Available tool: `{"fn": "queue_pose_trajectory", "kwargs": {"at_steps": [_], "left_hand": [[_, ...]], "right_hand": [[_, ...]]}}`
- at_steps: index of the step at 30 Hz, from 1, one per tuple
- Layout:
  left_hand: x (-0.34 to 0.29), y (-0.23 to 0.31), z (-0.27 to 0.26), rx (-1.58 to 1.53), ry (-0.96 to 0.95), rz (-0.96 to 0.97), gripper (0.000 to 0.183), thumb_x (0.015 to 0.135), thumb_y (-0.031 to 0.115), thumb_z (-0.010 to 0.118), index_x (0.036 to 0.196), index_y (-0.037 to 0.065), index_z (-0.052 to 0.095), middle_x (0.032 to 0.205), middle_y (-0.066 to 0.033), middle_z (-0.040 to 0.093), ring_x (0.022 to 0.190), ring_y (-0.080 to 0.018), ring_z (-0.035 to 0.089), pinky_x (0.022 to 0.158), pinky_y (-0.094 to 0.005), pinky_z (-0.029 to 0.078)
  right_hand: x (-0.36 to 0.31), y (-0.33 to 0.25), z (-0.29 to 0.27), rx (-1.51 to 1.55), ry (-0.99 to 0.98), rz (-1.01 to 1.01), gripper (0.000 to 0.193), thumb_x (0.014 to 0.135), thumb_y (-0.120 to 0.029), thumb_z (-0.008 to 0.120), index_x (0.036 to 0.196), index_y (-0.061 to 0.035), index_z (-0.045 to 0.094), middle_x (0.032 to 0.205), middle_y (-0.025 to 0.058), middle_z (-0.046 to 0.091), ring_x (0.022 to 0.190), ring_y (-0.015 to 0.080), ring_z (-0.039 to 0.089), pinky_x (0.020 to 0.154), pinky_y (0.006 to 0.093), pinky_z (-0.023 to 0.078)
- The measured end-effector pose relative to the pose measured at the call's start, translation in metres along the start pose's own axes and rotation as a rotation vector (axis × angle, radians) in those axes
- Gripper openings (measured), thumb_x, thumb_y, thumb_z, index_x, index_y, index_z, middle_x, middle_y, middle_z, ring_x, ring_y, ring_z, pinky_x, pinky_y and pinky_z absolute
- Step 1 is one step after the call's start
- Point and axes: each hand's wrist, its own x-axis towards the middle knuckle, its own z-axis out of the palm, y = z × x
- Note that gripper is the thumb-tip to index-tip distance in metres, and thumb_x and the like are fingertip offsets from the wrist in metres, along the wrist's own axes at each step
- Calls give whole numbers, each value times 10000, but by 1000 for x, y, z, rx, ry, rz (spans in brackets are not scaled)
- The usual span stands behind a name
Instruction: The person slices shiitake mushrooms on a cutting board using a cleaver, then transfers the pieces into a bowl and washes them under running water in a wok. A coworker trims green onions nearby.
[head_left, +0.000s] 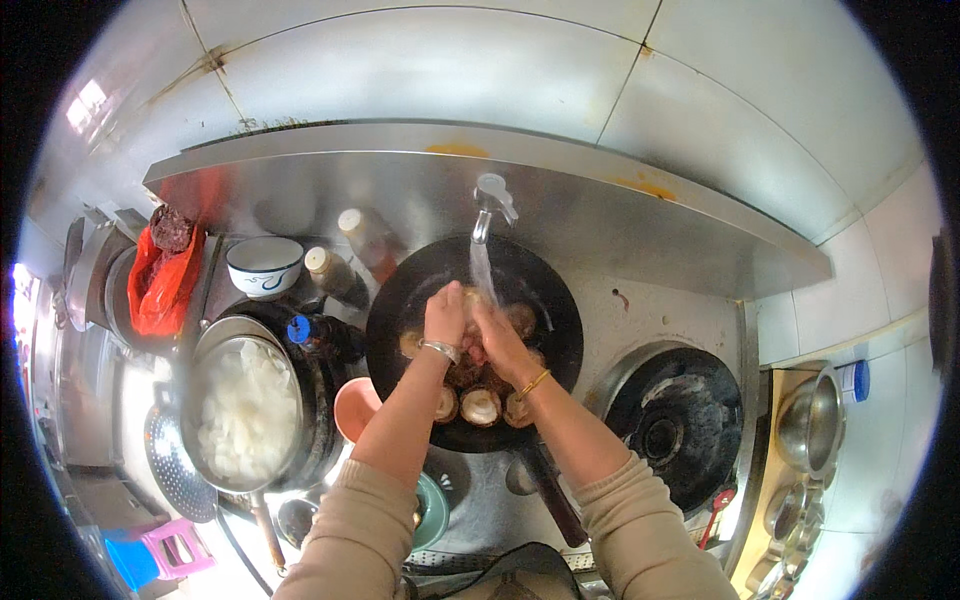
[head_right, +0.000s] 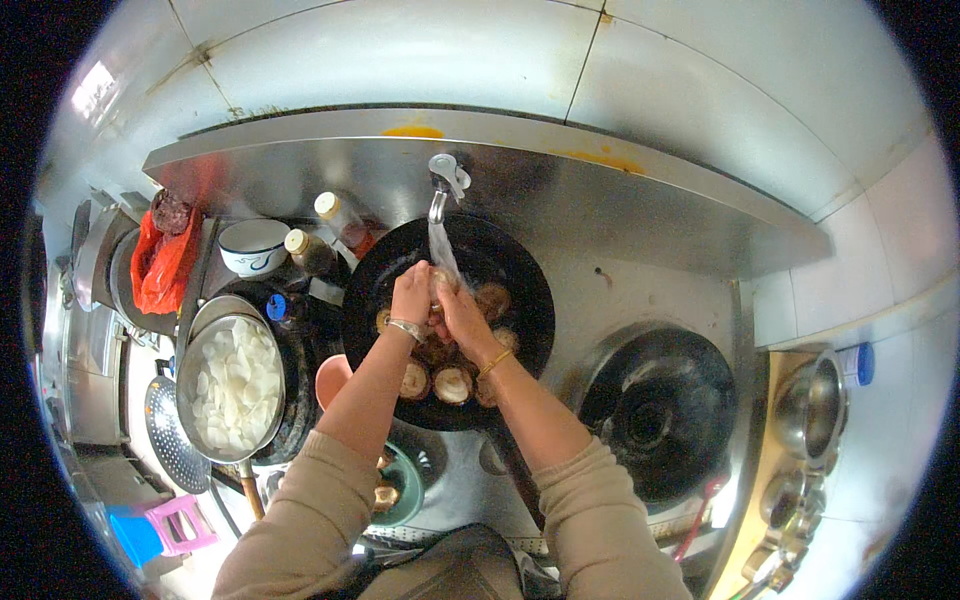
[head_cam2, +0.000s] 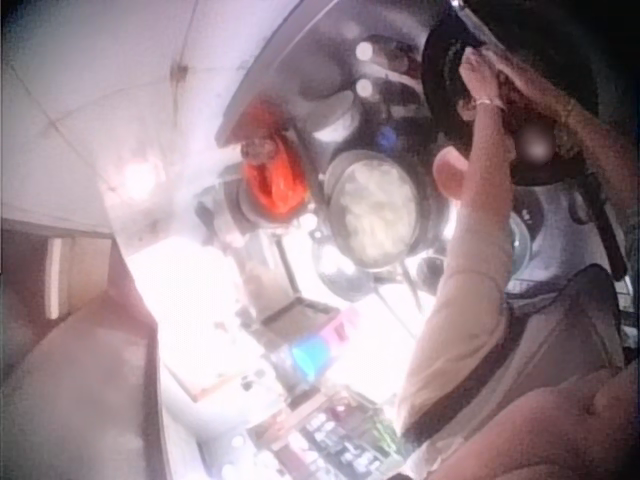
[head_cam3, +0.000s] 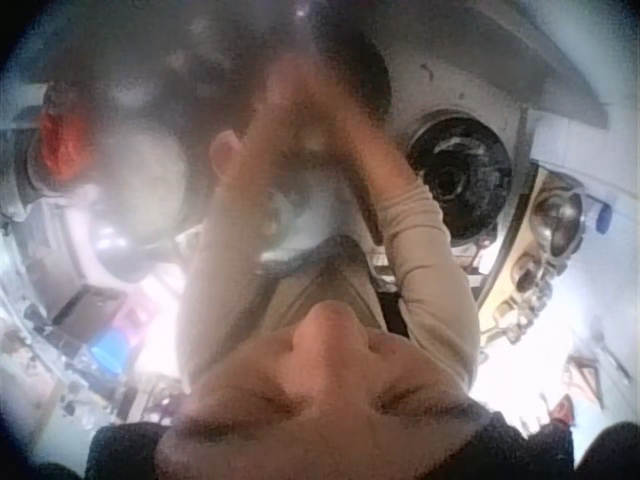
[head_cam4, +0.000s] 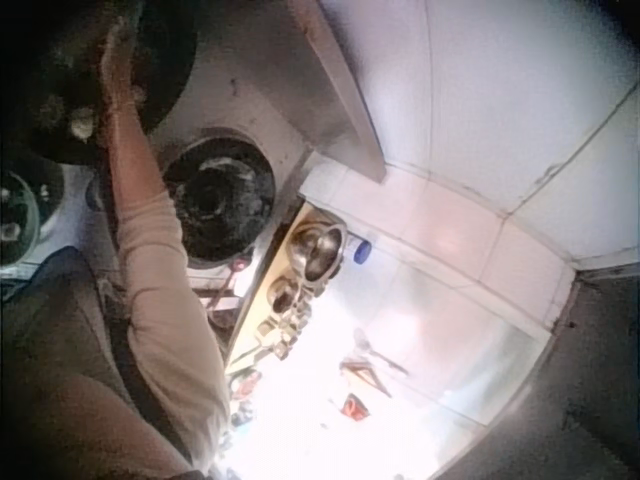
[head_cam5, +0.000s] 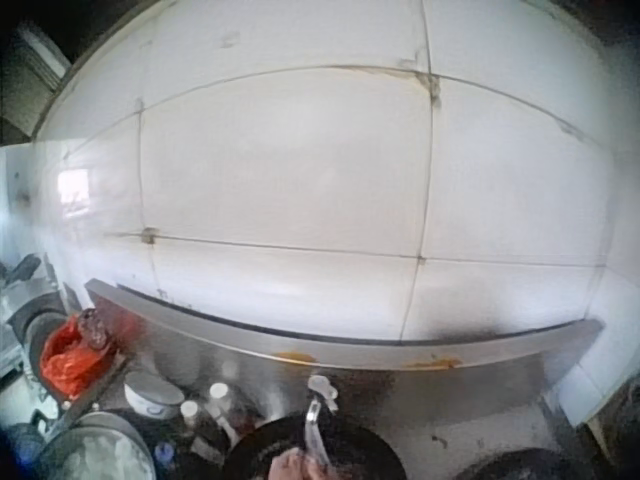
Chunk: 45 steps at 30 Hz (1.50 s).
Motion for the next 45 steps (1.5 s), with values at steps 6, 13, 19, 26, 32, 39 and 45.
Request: {"fn": "queue_pose_trajectory", "kwargs": {"at_steps": [6,13,19,26,32,39,45], "left_hand": [[-6,-13,9,-242,-63,42,336,890,103,566,1211,27,509,1027,-44,623,918,-168,573,846,-297,461],[-36,22,5,430,-74,519,349,745,-24,541,1092,12,551,1043,-212,604,945,-416,564,877,-396,457],[-29,23,15,-20,-172,23,316,926,200,424,1126,-19,534,1126,-243,572,1070,-394,528,917,-404,407],[-4,-5,28,201,-134,498,378,829,188,548,1157,5,505,1100,-228,517,1027,-433,473,927,-491,350],[21,-8,1,1203,35,460,373,823,255,604,1162,110,548,1214,-198,493,1078,-335,522,939,-490,419],[17,-15,-2,725,-343,36,408,800,198,650,1163,44,547,1088,-228,593,996,-361,592,816,-405,487],[3,-15,-2,255,-149,134,300,927,250,484,1004,-19,594,842,-166,659,719,-296,611,675,-365,475]], "right_hand": [[-3,-10,-4,157,160,139,513,933,-579,333,900,-123,565,613,-16,472,456,88,396,390,239,302],[-7,-11,-1,623,-34,98,435,906,-490,471,1026,-83,568,943,55,624,908,203,576,814,383,467],[1,0,0,795,6,100,344,959,-386,441,1042,-77,564,1036,63,593,933,204,571,826,344,477],[14,21,-13,993,-195,33,254,939,-284,452,997,-80,593,950,62,631,875,203,593,832,339,487],[-13,9,-24,736,219,179,215,917,-304,503,924,-100,571,920,58,634,851,224,600,794,439,491],[-5,8,-50,436,334,117,189,914,-237,501,990,-79,571,847,62,622,769,198,596,683,411,495],[-7,10,-43,15,134,-79,323,909,-234,529,1136,-6,562,901,42,619,760,122,560,620,284,461]]}}
